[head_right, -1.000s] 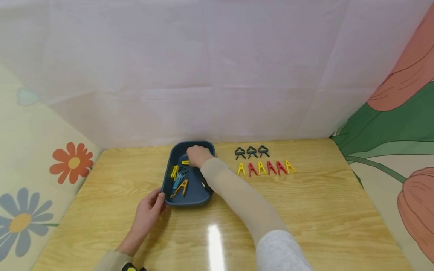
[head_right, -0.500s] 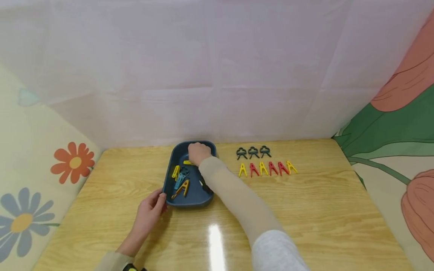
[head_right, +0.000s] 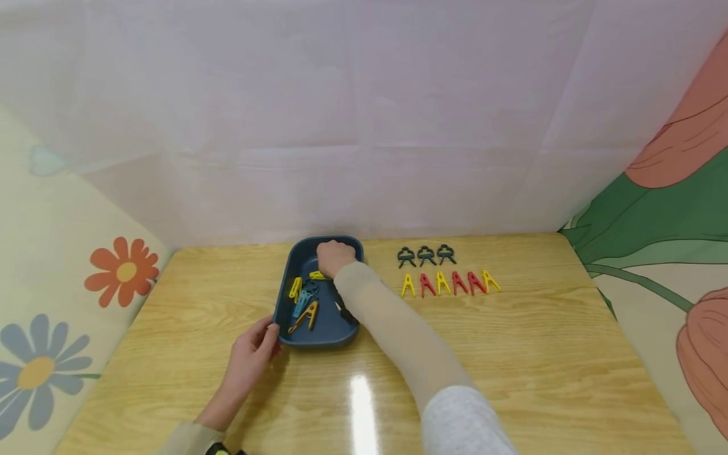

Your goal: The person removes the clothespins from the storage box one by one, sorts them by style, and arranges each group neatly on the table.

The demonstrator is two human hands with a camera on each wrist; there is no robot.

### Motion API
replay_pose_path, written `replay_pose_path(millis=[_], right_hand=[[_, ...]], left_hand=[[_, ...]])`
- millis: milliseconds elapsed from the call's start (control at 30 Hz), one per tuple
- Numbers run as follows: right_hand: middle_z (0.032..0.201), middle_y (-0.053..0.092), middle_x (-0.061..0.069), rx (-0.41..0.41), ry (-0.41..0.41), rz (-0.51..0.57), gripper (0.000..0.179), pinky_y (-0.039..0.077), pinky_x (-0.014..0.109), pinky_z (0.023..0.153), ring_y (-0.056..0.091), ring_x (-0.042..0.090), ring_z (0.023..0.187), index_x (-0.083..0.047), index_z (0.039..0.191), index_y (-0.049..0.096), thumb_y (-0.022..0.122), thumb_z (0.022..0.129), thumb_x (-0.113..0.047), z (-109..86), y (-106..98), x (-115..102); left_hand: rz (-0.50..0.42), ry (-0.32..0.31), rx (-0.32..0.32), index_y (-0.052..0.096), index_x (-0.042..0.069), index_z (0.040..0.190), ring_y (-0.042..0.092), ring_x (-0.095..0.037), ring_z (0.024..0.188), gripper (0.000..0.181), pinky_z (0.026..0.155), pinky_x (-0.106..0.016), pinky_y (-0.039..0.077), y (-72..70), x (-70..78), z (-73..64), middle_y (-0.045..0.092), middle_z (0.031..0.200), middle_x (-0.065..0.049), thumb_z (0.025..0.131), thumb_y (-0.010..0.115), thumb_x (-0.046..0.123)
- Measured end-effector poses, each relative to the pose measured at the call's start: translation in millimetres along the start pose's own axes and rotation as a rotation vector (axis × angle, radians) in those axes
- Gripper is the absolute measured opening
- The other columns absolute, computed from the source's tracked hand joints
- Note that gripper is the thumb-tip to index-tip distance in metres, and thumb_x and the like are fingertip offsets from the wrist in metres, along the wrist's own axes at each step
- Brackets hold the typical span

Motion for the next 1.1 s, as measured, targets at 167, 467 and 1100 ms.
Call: replay_pose_path(millis=[167,467,1100], right_hand=[[0.098,0.063,0.006,-0.039,0.022,-0.022,0.015,0.037,0.032,0.058,0.045,0.017,0.067,-0.012,0.109,0.069,0.055,0.107,-0.013,4.1,3.3,3.4],[0.094,0.062,0.005,-0.044,-0.004,-0.083,0.018,0.037,0.033,0.061,0.041,0.016,0.064,-0.013,0.106,0.068,0.051,0.109,-0.013,-0.5,0.8,1.2],[0.073,0.043,0.002,-0.024,-0.053,-0.084,0.019,0.036,0.031,0.059,0.039,0.015,0.062,-0.012,0.097,0.066,0.052,0.108,-0.016,-5.0,-3.1,3.4]], left_hand=[[0.001,0.002,-0.004,0.058,-0.003,0.141,0.06,-0.017,0.077,0.038,0.062,-0.025,0.05,0.1,-0.4,0.1,0.066,0.089,-0.014,0.112,0.049,0.019],[-0.005,-0.003,-0.006,0.058,-0.002,0.143,0.06,-0.017,0.078,0.039,0.063,-0.025,0.05,-0.1,-0.6,-0.4,0.066,0.091,-0.014,0.112,0.049,0.021],[-0.001,0.004,-0.003,0.057,-0.003,0.143,0.061,-0.017,0.078,0.039,0.066,-0.025,0.052,-0.5,1.0,-0.1,0.065,0.091,-0.015,0.112,0.049,0.02]])
Point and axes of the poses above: each hand's wrist, its own z-axis towards the middle knuckle, its own y-axis out of the palm, x = y × z, the point moved 1 cm from there along z, towards the middle knuckle
